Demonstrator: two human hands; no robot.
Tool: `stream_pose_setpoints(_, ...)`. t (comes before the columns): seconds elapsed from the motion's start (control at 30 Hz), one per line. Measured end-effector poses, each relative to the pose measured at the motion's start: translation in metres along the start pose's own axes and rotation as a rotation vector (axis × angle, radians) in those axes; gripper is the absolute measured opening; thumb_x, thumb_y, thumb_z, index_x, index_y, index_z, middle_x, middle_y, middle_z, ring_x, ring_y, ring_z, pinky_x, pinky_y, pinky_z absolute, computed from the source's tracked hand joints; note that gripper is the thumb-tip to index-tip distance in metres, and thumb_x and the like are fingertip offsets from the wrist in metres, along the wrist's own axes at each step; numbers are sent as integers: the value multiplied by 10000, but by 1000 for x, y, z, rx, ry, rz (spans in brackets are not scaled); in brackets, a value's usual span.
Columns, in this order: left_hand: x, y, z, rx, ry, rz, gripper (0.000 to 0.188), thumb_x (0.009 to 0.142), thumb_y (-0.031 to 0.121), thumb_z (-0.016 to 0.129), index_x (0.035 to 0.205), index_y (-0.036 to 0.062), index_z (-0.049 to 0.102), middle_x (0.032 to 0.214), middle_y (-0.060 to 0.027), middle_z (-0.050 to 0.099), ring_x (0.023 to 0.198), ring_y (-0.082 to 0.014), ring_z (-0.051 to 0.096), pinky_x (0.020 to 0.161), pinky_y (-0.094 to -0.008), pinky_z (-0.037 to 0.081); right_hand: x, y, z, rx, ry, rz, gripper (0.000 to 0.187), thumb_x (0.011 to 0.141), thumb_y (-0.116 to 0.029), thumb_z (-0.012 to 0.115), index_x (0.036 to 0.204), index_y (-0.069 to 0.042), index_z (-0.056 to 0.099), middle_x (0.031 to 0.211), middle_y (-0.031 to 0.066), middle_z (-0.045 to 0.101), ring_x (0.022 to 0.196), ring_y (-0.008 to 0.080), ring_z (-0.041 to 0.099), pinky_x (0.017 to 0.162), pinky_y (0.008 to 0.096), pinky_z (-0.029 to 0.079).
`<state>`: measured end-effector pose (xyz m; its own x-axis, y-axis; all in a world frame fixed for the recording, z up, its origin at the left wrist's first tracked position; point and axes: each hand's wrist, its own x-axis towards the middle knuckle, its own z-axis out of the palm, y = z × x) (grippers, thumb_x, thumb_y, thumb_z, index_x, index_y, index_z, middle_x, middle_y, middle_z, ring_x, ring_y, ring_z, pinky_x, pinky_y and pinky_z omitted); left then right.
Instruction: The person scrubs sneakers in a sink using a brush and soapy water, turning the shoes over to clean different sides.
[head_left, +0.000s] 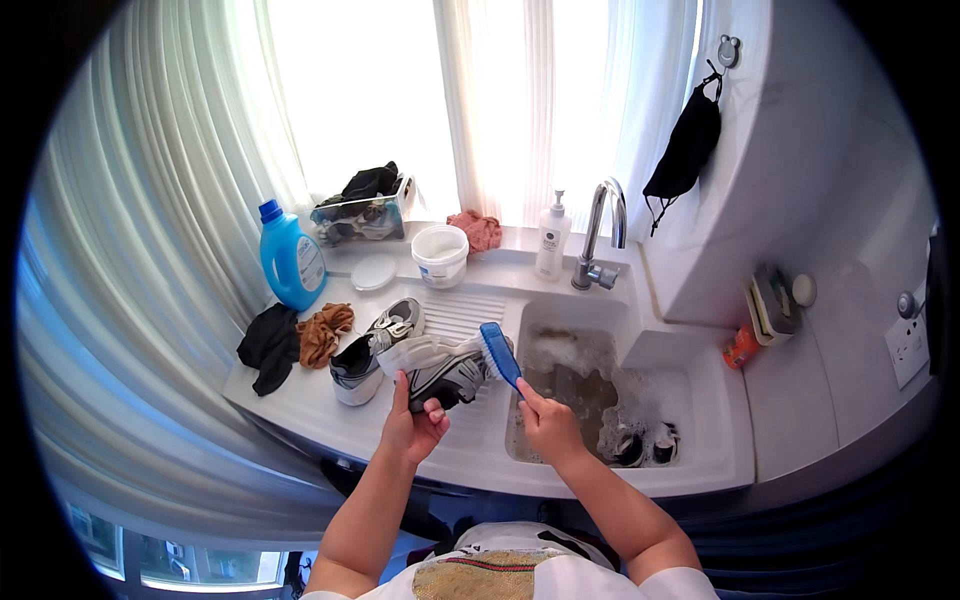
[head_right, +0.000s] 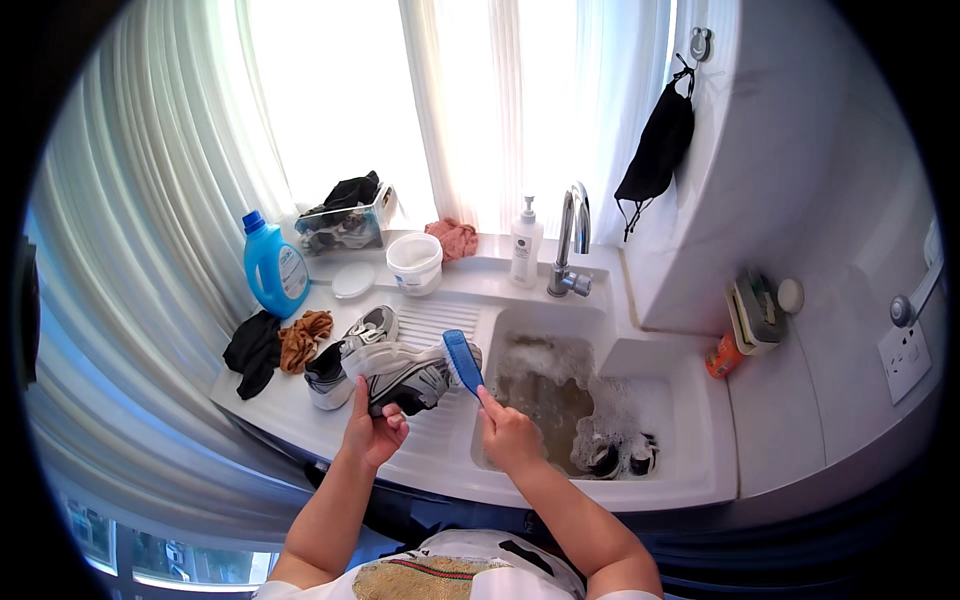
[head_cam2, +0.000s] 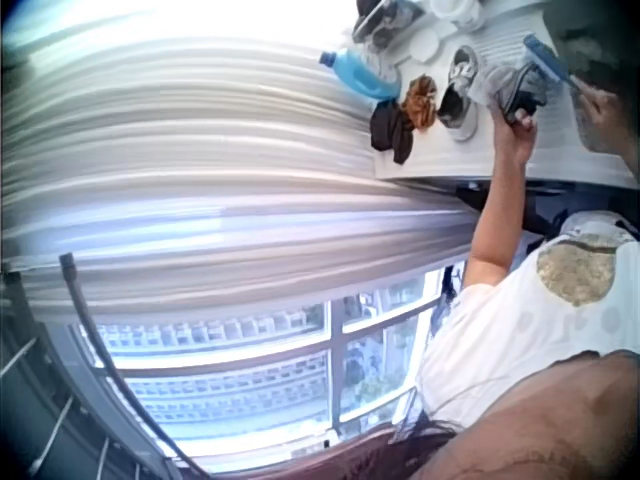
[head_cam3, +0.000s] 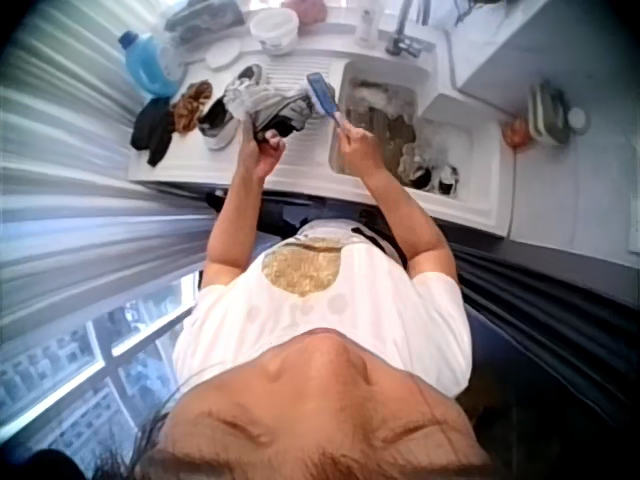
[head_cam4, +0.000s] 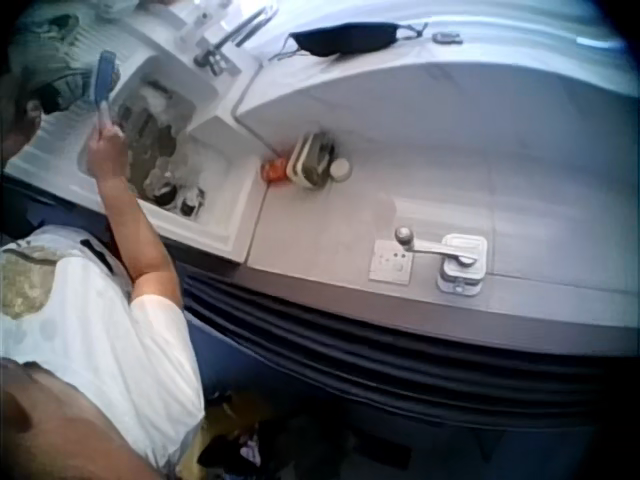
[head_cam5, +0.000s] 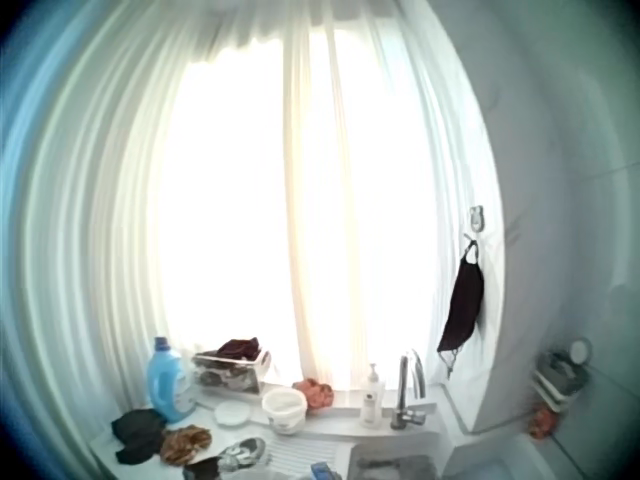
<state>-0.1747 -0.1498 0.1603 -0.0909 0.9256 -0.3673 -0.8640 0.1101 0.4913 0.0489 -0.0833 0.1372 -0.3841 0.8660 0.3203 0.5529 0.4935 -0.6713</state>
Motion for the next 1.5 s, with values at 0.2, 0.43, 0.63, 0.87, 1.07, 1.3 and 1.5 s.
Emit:
stream_pose_setpoints(0.2, -6, -19, 6, 105, -33, 32, 587, 888, 646, 478, 1139, 121, 552, 619, 24, 475, 592, -138, 522, 649, -326, 506, -5, -24, -18, 91, -84, -85, 380, 900, -142, 570, 1280, -137, 587, 761, 196, 636, 677, 353, 632, 624, 421, 496)
stream_pose_setpoints(0.43, -7, -33, 2, 234, -23, 92, 588, 916, 630, 439, 1163, 106, 544, 617, 25, 460, 594, -145, 511, 664, -343, 496, -14, -34, -39, 411, -45, -209, 410, 902, -122, 577, 1310, -160, 564, 756, 195, 628, 626, 345, 621, 610, 372, 494)
stream_pose_setpoints(0.63, -10, -36, 0, 252, -40, 109, 614, 903, 644, 440, 1183, 107, 542, 602, 36, 448, 582, -142, 513, 656, -343, 497, -10, 8, -31, 297, -138, -29, 445, 893, -112, 599, 1332, -165, 547, 736, 172, 620, 627, 325, 618, 597, 373, 489)
stream_pose_setpoints(0.87, -7, -37, 6, 92, 48, 112, 650, 873, 679, 449, 1165, 110, 567, 573, 52, 433, 557, -117, 499, 639, -325, 501, -11, 35, -9, 55, -75, -78, 439, 908, -166, 585, 1344, -193, 534, 708, 143, 614, 633, 316, 620, 583, 413, 489)
stream_pose_setpoints(1.07, -6, -37, 3, 121, 21, 109, 672, 853, 688, 475, 1150, 94, 575, 577, 52, 446, 556, -117, 500, 641, -321, 506, -14, 22, -12, 174, -43, -94, 428, 898, -184, 594, 1322, -222, 552, 693, 154, 604, 639, 349, 616, 601, 441, 489)
stream_pose_setpoints(1.3, -8, -38, 6, 146, 24, 99, 658, 847, 686, 486, 1148, 108, 574, 590, 45, 452, 562, -124, 504, 642, -320, 503, -8, 45, -16, 116, -30, 51, 403, 907, -161, 579, 1308, -183, 563, 731, 173, 620, 658, 345, 625, 601, 419, 488)
stream_pose_setpoints(1.5, -6, -37, 25, 119, 57, 90, 602, 835, 688, 502, 1078, 143, 580, 588, 56, 455, 547, -113, 510, 629, -317, 516, -18, -20, -40, 387, -119, -199, 446, 882, -119, 617, 1321, -163, 556, 696, 179, 599, 623, 336, 615, 578, 407, 476)
